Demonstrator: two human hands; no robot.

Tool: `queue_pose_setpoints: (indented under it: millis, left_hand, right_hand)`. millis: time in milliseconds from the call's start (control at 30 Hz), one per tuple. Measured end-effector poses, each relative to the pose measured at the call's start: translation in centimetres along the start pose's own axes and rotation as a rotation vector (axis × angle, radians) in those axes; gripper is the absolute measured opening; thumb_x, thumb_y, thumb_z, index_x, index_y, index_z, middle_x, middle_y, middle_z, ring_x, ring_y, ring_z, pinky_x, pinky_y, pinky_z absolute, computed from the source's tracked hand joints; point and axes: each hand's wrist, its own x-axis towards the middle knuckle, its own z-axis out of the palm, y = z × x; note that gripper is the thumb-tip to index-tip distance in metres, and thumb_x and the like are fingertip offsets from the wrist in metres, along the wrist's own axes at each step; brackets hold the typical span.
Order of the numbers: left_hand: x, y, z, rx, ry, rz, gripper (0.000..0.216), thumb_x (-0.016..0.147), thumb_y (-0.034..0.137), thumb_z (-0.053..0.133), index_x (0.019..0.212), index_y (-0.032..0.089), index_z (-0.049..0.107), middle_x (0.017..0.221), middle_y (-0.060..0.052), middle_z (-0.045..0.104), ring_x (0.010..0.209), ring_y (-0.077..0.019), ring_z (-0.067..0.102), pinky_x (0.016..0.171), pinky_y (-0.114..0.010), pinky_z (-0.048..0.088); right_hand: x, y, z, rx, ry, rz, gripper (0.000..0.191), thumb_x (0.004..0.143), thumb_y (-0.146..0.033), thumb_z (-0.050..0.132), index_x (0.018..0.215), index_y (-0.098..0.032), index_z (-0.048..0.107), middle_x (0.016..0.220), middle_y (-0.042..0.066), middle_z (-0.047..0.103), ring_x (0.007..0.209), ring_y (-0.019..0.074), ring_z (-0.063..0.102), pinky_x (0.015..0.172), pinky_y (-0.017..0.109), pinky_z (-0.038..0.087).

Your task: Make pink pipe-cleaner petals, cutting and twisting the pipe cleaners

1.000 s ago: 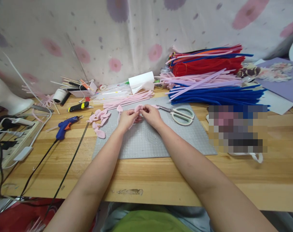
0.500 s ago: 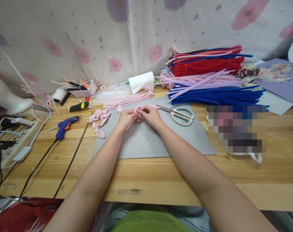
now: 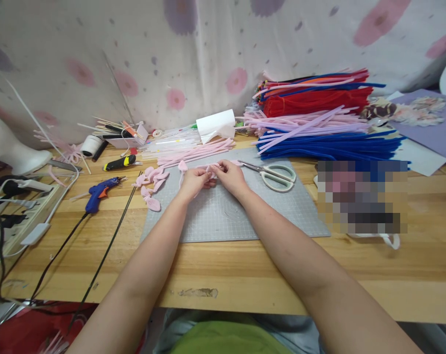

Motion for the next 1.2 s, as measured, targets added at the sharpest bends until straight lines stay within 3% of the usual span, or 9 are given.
queue_pose_setpoints:
  millis: [167,333,467,700,900,1067,1200]
  left_hand:
    - [-0.9,1.0,-0.2,-0.006,-0.074,-0.042,0.022,0.07,0.033,0.063,0.07,0.012,0.061,0.064,-0.004,0.064,0.058,-0.0115,0.062,0.058,-0.022,0.049]
    - [-1.1,1.3,0.2,-0.116,-0.018,-0.067,0.015,0.071,0.027,0.061,0.073,0.012,0.06,0.064,-0.002,0.064,0.056,-0.0108,0.061,0.054,-0.021,0.047]
    - [-0.5,0.4,0.4,-0.058,0.041,-0.04,0.015,0.07,0.027,0.062,0.067,0.012,0.059,0.055,-0.001,0.061,0.051,-0.011,0.06,0.054,-0.023,0.048]
    - [-0.8,0.7,0.1,-0.036,-0.069,-0.057,0.02,0.07,0.031,0.062,0.068,0.012,0.059,0.061,-0.003,0.064,0.056,-0.0106,0.061,0.051,-0.019,0.045]
    - [-0.6,0.3,0.2,0.043,-0.006,-0.03,0.018,0.072,0.028,0.06,0.069,0.011,0.059,0.06,-0.004,0.063,0.052,-0.0104,0.06,0.05,-0.02,0.046]
    - [-0.9,0.9,0.1,0.014,-0.049,-0.023,0.023,0.075,0.034,0.058,0.079,0.012,0.061,0.075,-0.006,0.066,0.065,-0.0125,0.064,0.051,-0.019,0.048]
    - [-1.1,1.2,0.0,0.004,-0.028,-0.061,0.027,0.077,0.037,0.055,0.076,0.011,0.06,0.072,-0.007,0.066,0.058,-0.0108,0.063,0.051,-0.019,0.048]
  right_hand:
    - [-0.1,-0.5,-0.4,-0.162,0.1,-0.111,0.021,0.074,-0.035,0.049,0.065,-0.017,0.055,0.056,-0.002,0.05,0.055,0.0108,0.043,0.054,0.024,0.03]
    - [-0.1,-0.6,0.1,-0.079,0.053,-0.124,0.021,0.074,-0.035,0.049,0.064,-0.018,0.052,0.055,-0.003,0.048,0.055,0.0104,0.042,0.055,0.023,0.031]
    - [0.0,-0.4,0.2,-0.098,0.003,-0.111,0.021,0.074,-0.036,0.05,0.07,-0.018,0.058,0.059,-0.002,0.052,0.057,0.0111,0.044,0.056,0.024,0.031]
    - [0.0,-0.2,0.0,-0.134,0.04,-0.097,0.022,0.074,-0.036,0.051,0.064,-0.017,0.057,0.055,-0.002,0.048,0.055,0.0108,0.042,0.054,0.024,0.029]
    - [0.0,-0.3,0.1,-0.093,0.003,-0.094,0.019,0.072,-0.036,0.053,0.069,-0.018,0.058,0.057,-0.003,0.05,0.055,0.0108,0.043,0.054,0.023,0.03]
    - [0.0,-0.2,-0.2,-0.153,0.129,-0.128,0.018,0.073,-0.034,0.052,0.067,-0.018,0.056,0.058,-0.002,0.051,0.056,0.0113,0.042,0.055,0.024,0.03]
    - [0.1,0.1,-0.4,-0.108,0.169,-0.115,0.019,0.073,-0.036,0.052,0.067,-0.018,0.055,0.058,-0.002,0.049,0.056,0.0112,0.042,0.056,0.025,0.031]
